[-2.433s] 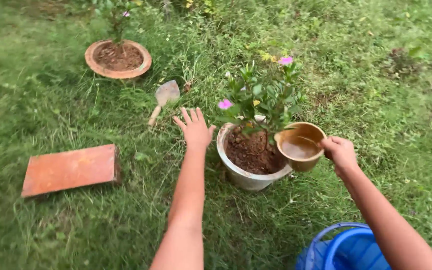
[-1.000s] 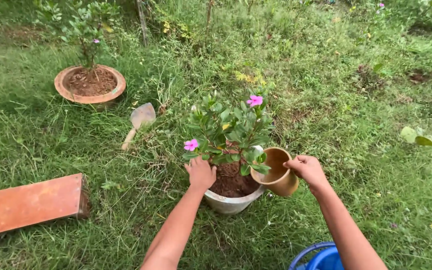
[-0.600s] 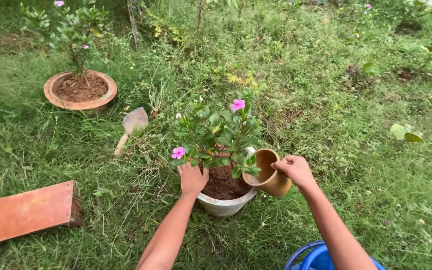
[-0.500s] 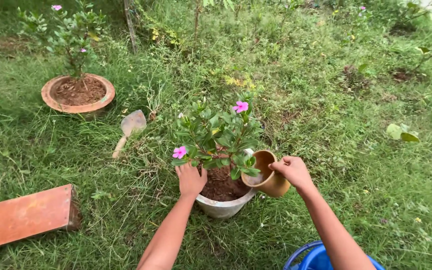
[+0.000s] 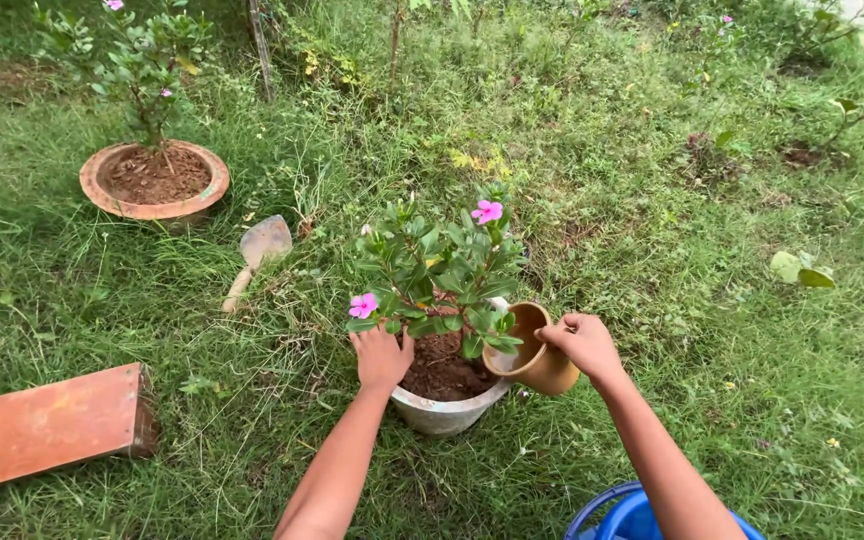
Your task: Watering potted plants using a mug to scoop water from a bucket.
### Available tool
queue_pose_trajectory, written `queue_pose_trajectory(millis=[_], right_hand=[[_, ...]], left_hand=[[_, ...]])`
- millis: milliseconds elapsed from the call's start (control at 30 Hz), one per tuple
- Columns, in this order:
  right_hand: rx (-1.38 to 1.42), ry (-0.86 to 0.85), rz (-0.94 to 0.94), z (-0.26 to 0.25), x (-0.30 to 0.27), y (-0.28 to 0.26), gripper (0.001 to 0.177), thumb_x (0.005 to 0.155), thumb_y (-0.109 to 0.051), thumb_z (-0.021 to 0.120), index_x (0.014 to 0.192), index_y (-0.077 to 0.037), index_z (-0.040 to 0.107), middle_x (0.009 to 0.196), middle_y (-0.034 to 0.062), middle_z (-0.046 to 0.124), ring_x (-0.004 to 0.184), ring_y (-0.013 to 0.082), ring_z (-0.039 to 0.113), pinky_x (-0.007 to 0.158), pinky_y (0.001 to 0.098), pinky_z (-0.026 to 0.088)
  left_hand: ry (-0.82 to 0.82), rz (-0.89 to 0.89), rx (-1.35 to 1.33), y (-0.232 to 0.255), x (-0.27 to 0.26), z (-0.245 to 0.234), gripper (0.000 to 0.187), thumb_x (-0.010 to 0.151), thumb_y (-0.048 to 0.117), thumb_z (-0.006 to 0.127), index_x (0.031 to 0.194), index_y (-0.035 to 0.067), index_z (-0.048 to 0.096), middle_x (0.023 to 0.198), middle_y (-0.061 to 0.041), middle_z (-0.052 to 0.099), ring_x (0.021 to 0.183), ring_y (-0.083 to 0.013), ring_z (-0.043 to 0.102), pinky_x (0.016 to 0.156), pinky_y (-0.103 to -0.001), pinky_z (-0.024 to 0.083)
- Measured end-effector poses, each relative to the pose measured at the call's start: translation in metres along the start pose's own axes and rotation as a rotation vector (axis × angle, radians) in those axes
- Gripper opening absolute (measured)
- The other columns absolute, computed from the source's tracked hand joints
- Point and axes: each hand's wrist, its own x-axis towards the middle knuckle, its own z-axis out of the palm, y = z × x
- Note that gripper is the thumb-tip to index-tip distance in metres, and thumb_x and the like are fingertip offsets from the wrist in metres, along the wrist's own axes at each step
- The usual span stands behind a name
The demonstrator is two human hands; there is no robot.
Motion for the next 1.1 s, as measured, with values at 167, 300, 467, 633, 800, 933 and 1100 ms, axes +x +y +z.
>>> queue_pose_trajectory(millis=[167, 300, 467, 633, 800, 933, 1100], right_hand=[[0.071, 0.012, 0.016, 0.0, 0.005, 0.003, 0.03, 0.074, -0.025, 0.082, 0.063, -0.001, 0.067, 0.06, 0.0048, 0.065, 0.055, 0.012, 0.056, 0.055, 0.0296, 0.045], [0.164, 0.092, 0.049, 0.006, 0.017, 0.02, 0.033, 0.076, -0.024, 0.084, 0.063, -0.002, 0.063, 0.06, 0.0035, 0.059, 0.054, 0.0109, 0.05, 0.052, 0.0299, 0.04], [0.315, 0.172, 0.121, 0.011, 0.003, 0.0, 0.025, 0.078, -0.021, 0.081, 0.064, -0.006, 0.067, 0.062, 0.0014, 0.062, 0.053, 0.0099, 0.049, 0.05, 0.0286, 0.038], [0.444, 0.262, 0.168, 0.018, -0.007, -0.004, 0.026, 0.079, -0.02, 0.082, 0.066, -0.005, 0.065, 0.065, 0.0013, 0.063, 0.053, 0.0093, 0.049, 0.05, 0.0267, 0.035], [0.482, 0.307, 0.192, 0.009, -0.041, -0.045, 0.022, 0.08, -0.017, 0.08, 0.068, -0.006, 0.065, 0.066, 0.0003, 0.063, 0.053, 0.0069, 0.048, 0.05, 0.0251, 0.034], [0.526, 0.357, 0.255, -0.001, -0.065, -0.077, 0.018, 0.079, -0.015, 0.078, 0.068, -0.008, 0.067, 0.063, -0.0013, 0.061, 0.049, 0.006, 0.043, 0.047, 0.0253, 0.028], [0.561, 0.388, 0.238, -0.014, -0.083, -0.093, 0.026, 0.079, -0.015, 0.079, 0.063, -0.013, 0.058, 0.057, -0.0074, 0.045, 0.045, 0.004, 0.032, 0.043, 0.0259, 0.019]], left_hand=[[0.046, 0.002, -0.036, 0.002, -0.005, -0.003, 0.057, 0.099, 0.042, 0.053, 0.137, 0.0, 0.05, 0.133, -0.023, 0.052, 0.14, -0.0387, 0.04, 0.122, -0.065, 0.01], [0.011, -0.026, -0.053, 0.002, -0.006, -0.006, 0.054, 0.102, 0.042, 0.051, 0.138, 0.002, 0.052, 0.131, -0.023, 0.055, 0.138, -0.0391, 0.044, 0.126, -0.064, 0.012], [0.151, 0.039, -0.007, -0.002, -0.007, 0.012, 0.049, 0.098, 0.041, 0.055, 0.128, 0.002, 0.059, 0.132, -0.025, 0.058, 0.136, -0.0427, 0.047, 0.123, -0.066, 0.011], [0.132, 0.083, 0.027, 0.03, -0.013, -0.018, 0.049, 0.096, 0.041, 0.058, 0.125, 0.003, 0.064, 0.142, -0.022, 0.055, 0.139, -0.0431, 0.045, 0.122, -0.069, 0.008], [0.12, 0.039, -0.252, 0.066, -0.013, -0.017, 0.072, 0.077, 0.044, 0.073, 0.141, 0.015, 0.057, 0.155, -0.016, 0.044, 0.146, -0.0426, 0.031, 0.117, -0.074, 0.006], [0.12, -0.048, -0.31, 0.081, -0.019, -0.013, 0.08, 0.075, 0.05, 0.076, 0.142, 0.014, 0.054, 0.157, -0.018, 0.041, 0.148, -0.047, 0.025, 0.116, -0.075, 0.002], [0.203, -0.259, -0.387, 0.091, -0.022, 0.027, 0.096, 0.079, 0.057, 0.075, 0.147, -0.002, 0.042, 0.155, -0.029, 0.036, 0.151, -0.0506, 0.018, 0.125, -0.061, 0.006]])
